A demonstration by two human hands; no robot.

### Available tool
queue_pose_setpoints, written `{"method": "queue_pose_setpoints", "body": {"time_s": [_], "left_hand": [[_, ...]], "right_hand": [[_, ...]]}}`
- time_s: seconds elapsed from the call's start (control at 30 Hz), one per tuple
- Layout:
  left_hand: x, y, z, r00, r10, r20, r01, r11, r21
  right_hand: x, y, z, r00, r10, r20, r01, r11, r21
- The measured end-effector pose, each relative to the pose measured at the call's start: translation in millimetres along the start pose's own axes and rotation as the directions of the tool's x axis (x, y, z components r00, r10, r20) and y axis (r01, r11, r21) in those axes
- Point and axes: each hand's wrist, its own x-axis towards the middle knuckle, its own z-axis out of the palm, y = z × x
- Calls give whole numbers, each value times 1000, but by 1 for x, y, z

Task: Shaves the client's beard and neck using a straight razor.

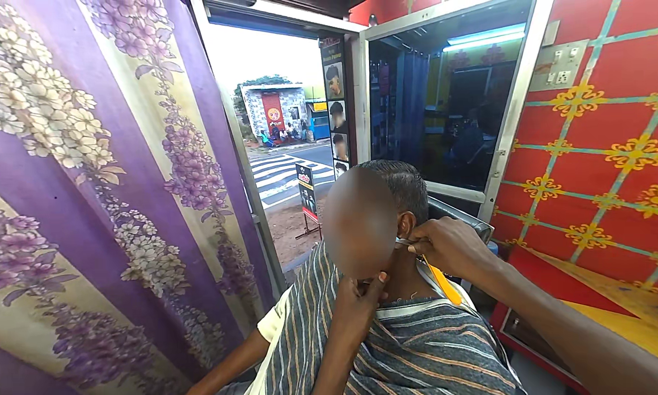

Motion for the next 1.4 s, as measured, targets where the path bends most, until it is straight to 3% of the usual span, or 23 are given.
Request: {"method": "queue_pose_setpoints", "body": {"time_s": [0.2, 0.37, 0.63, 0.73, 0.8, 0.87, 0.93, 0.97, 1.13, 1.4], "left_hand": [[-1, 1, 2, 989, 121, -87, -125, 991, -49], [5, 4, 0, 997, 31, -64, -31, 1000, 5], [4, 4, -1, 998, 32, -50, -32, 999, 3], [3, 4, -2, 998, 37, -54, -38, 999, -6], [2, 4, -4, 977, 162, -138, -164, 986, 0], [5, 7, -11, 886, 378, -269, -365, 926, 98], [10, 11, -20, 766, 560, -316, -503, 828, 249], [11, 14, -23, 736, 616, -281, -547, 785, 290], [22, 15, -26, 789, 613, -43, -554, 740, 381], [25, 6, -25, 818, 574, -31, -480, 712, 512]], "right_hand": [[-12, -12, 8, 977, -141, 157, 136, 990, 43], [-5, -10, 8, 987, -100, 125, 97, 995, 26], [-6, -10, 4, 999, -36, 40, 32, 994, 104], [-10, -10, 13, 986, -133, 100, 113, 976, 184], [-15, -9, 20, 945, -313, 97, 248, 877, 411], [-23, -14, 30, 912, -410, -11, 272, 585, 764], [-33, -28, 46, 942, -322, -94, 176, 237, 955], [-36, -35, 56, 963, -248, -101, 144, 161, 976], [-23, -60, 99, 997, -14, -75, 76, 194, 978], [-6, -77, 96, 999, -9, -32, 33, 160, 987]]}}
